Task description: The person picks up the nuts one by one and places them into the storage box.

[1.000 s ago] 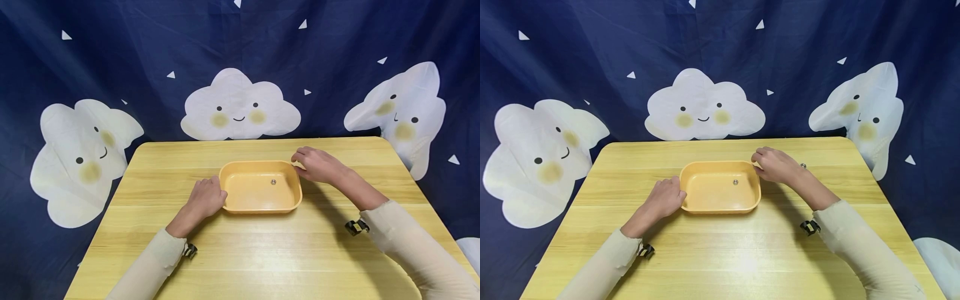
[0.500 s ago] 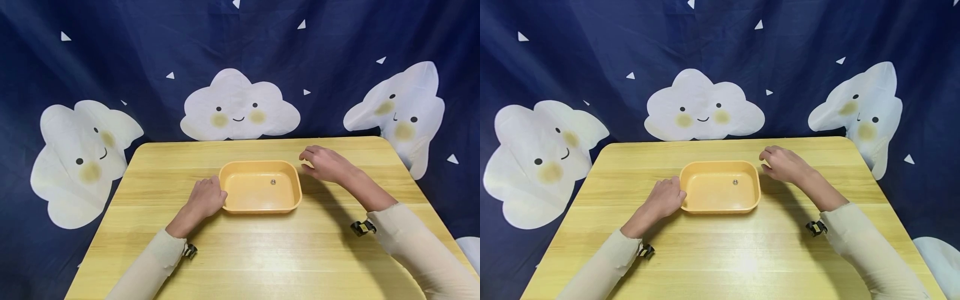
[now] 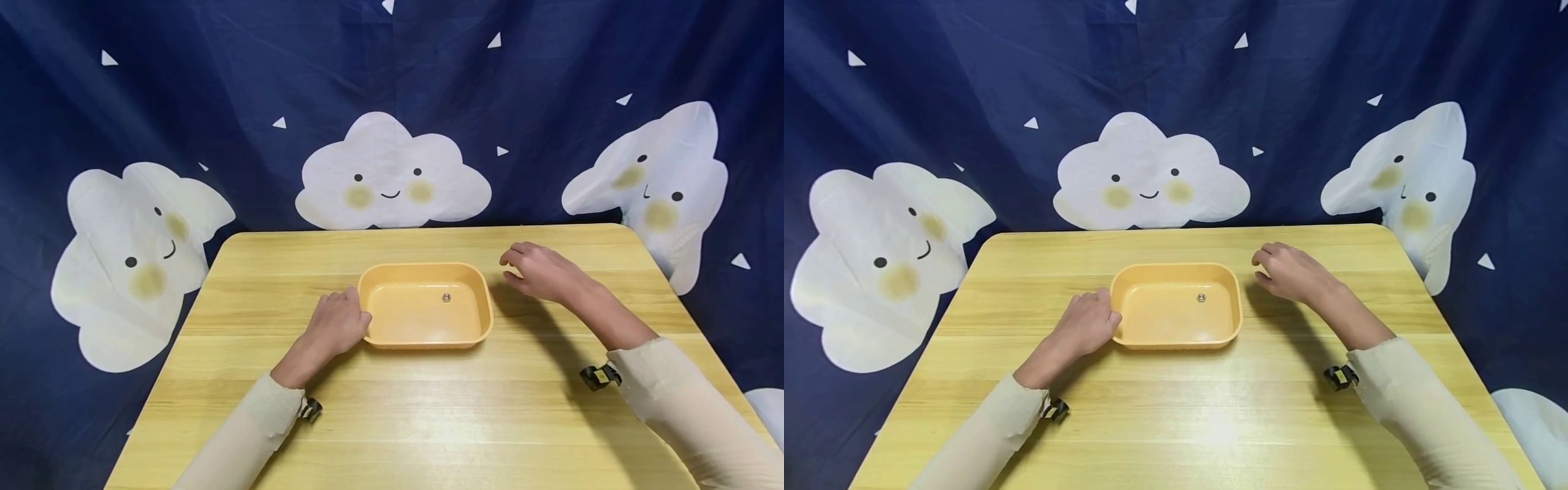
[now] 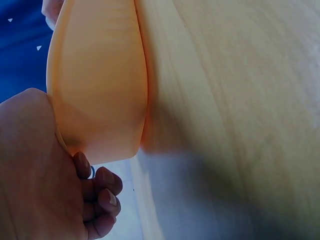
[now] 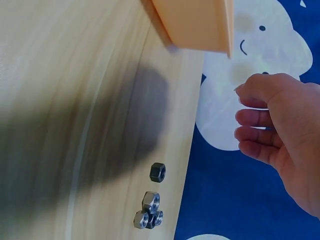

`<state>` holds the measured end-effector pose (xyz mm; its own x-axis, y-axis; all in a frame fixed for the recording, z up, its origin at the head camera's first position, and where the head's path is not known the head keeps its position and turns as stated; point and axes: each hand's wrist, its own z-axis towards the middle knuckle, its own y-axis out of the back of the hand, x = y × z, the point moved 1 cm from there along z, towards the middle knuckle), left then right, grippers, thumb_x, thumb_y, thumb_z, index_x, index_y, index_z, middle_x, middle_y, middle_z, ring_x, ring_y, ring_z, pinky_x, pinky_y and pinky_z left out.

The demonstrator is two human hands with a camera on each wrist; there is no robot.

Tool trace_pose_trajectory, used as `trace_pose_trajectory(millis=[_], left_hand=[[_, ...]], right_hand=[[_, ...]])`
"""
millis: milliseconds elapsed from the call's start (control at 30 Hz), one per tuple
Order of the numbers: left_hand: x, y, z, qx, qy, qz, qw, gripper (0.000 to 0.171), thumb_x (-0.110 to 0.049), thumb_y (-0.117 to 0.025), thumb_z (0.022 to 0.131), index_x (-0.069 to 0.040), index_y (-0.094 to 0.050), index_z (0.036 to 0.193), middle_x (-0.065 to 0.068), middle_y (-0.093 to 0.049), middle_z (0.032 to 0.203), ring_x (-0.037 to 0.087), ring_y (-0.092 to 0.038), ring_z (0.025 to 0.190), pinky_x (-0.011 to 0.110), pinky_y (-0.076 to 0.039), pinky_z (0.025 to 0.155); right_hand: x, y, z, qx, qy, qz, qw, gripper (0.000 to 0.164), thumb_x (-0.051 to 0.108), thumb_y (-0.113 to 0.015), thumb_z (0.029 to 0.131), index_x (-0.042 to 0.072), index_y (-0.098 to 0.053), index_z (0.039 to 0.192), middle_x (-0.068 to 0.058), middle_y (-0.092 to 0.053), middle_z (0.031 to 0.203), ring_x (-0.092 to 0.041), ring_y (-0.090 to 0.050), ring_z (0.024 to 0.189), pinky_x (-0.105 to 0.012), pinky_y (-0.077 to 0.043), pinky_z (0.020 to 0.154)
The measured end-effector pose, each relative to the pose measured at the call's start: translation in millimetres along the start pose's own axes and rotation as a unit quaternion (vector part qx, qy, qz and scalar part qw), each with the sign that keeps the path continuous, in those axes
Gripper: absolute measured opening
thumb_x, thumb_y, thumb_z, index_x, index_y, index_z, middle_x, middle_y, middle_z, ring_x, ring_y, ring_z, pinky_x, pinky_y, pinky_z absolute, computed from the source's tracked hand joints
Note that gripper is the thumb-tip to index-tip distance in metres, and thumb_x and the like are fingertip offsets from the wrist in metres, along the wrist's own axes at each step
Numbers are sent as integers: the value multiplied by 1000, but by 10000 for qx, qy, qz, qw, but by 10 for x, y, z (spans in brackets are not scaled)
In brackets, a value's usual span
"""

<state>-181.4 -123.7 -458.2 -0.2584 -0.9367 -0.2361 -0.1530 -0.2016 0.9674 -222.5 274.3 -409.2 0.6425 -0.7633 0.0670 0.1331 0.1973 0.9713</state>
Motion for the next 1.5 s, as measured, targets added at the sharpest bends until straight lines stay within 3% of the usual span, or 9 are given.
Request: trace_pose_trajectory(millis=[900,1500], left_hand=[[0,3,-6,52,21,-12,10000,21,-27,-46,97,-7,-47,89,6,-52,76,25,-47,71,36,-32,72],[-8,0,3,13,23,45,10000,21,-27,-47,96,-7,-49,90,6,-52,75,24,-49,71,36,-34,72]], right_hand=[[-232,-148,-196,291,-214,75,9993,17,2,-74,86,-3,-73,102,-15,-70,93,-25,-67,76,-40,-57,68],[-345,-251,-314,424,-354,172,9983,15,-2,-70,86,-4,-73,101,-15,-69,92,-26,-67,79,-41,-57,71]])
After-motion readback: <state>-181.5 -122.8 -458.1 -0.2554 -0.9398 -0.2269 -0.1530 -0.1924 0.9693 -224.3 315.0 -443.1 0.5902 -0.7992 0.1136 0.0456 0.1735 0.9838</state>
